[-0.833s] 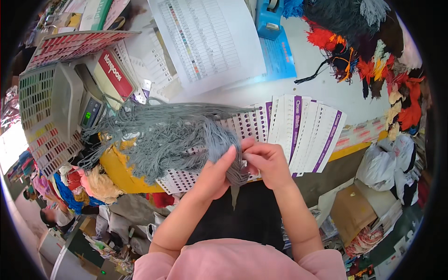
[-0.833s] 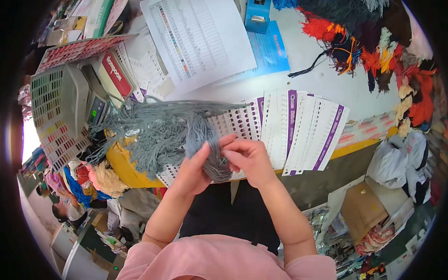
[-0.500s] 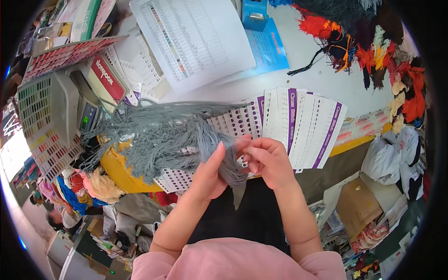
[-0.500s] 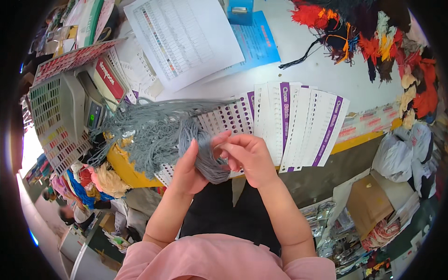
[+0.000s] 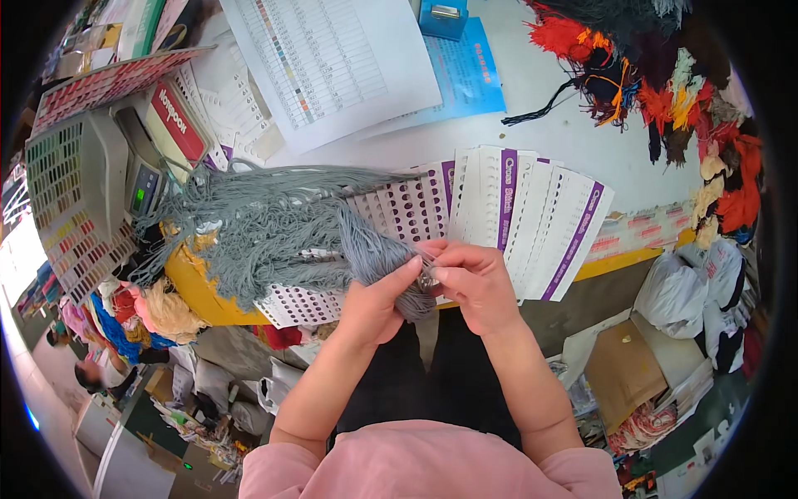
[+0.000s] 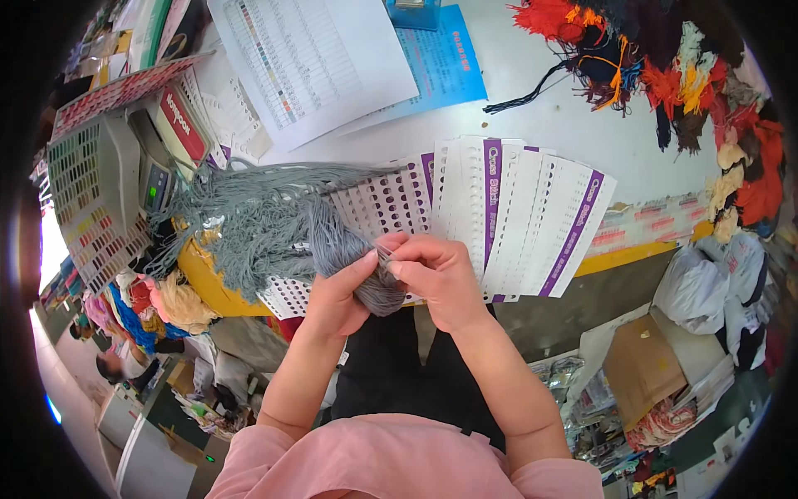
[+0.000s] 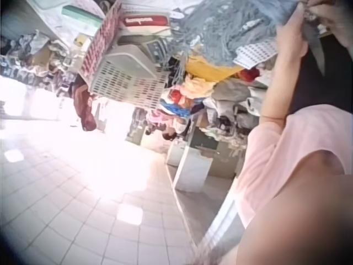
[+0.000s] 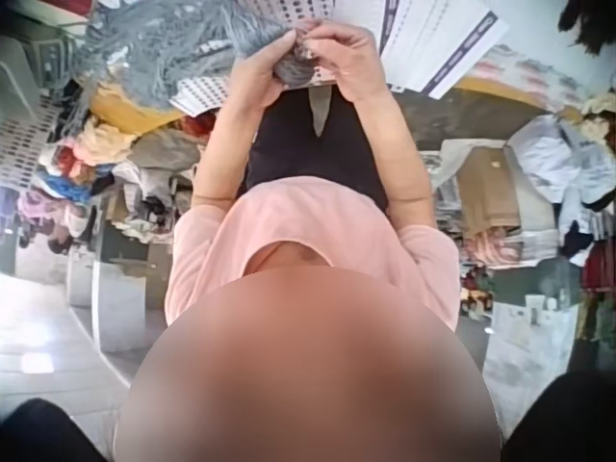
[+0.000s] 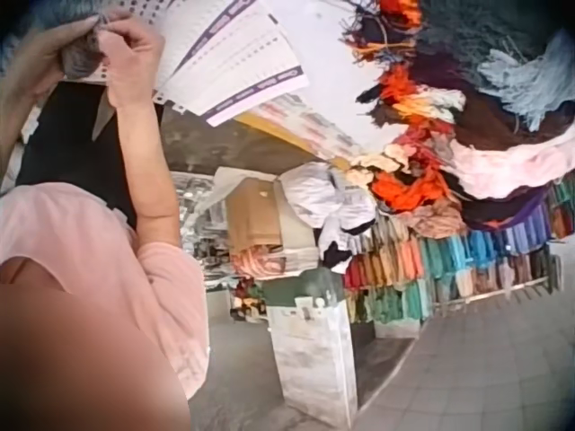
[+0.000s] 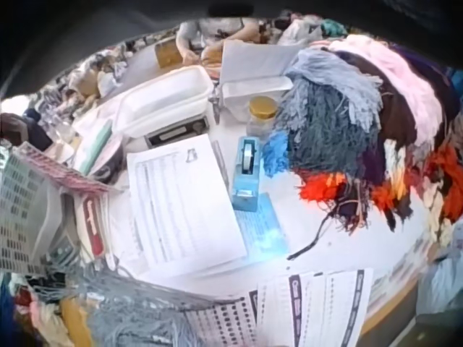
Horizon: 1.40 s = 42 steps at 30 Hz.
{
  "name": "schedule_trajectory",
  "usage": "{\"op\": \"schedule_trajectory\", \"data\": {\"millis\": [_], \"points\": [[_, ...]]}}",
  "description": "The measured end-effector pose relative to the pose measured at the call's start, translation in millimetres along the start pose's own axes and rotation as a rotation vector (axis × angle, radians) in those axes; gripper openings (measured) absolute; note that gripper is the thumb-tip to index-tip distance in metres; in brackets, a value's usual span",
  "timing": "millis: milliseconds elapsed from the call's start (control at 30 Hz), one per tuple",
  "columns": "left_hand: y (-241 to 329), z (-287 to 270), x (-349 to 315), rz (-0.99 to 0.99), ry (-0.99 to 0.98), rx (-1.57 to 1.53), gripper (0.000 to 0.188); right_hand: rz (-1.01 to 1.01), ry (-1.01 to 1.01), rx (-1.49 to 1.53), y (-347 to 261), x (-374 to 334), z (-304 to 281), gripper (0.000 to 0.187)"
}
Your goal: Recorder selects individual strands of colored yarn and threads them through holes on sample cards to create organized reference sets.
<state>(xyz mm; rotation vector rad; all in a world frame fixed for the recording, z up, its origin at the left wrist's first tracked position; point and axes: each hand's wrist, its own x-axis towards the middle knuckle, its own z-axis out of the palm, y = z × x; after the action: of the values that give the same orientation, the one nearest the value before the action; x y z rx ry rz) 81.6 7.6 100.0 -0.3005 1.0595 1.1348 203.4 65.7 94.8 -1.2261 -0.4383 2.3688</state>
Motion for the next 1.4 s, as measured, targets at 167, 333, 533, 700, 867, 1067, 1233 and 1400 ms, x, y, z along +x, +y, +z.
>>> {"op": "schedule_trajectory", "data": {"millis": [167, 333, 533, 700, 867, 1067, 1233, 1400], "points": [[-0.7, 2.5, 0.9, 0.013, -0.008, -0.081, 0.026, 0.117, -0.077, 0.04, 1.4, 2.6, -17.1, 0.007], [-5.2, -5.6, 4.6, 0.023, -0.04, -0.068, 0.021, 0.189, -0.094, 0.094, -0.3, 4.0, -18.9, 0.005], [2.7, -39.6, 15.0, 0.154, -0.278, -0.407, 0.006, -0.077, -0.084, 0.371, -15.0, 5.0, -47.2, 0.008], [42.8, -256.3, -63.3, 0.728, 0.131, -0.735, 0.01, -0.417, -0.205, 0.454, -117.9, 8.0, -164.9, 0.01], [54.0, -169.8, -86.0, 0.238, -0.19, -1.026, 0.01, -0.842, -0.014, -0.025, -223.7, -33.3, -290.2, 0.015], [2.4, -30.6, 55.7, 0.021, 0.099, 0.083, 0.013, -0.536, 0.483, -0.835, -3.4, 56.3, -102.1, 0.023], [-17.3, 11.5, 120.7, 0.2, 0.213, 0.577, 0.016, -0.86, 0.596, -1.437, 48.9, 70.6, -86.0, 0.061], [-13.2, 14.9, 134.0, 0.26, 0.266, 0.934, 0.011, -0.861, 0.465, -1.449, 45.4, 72.3, -95.4, 0.063]]}}
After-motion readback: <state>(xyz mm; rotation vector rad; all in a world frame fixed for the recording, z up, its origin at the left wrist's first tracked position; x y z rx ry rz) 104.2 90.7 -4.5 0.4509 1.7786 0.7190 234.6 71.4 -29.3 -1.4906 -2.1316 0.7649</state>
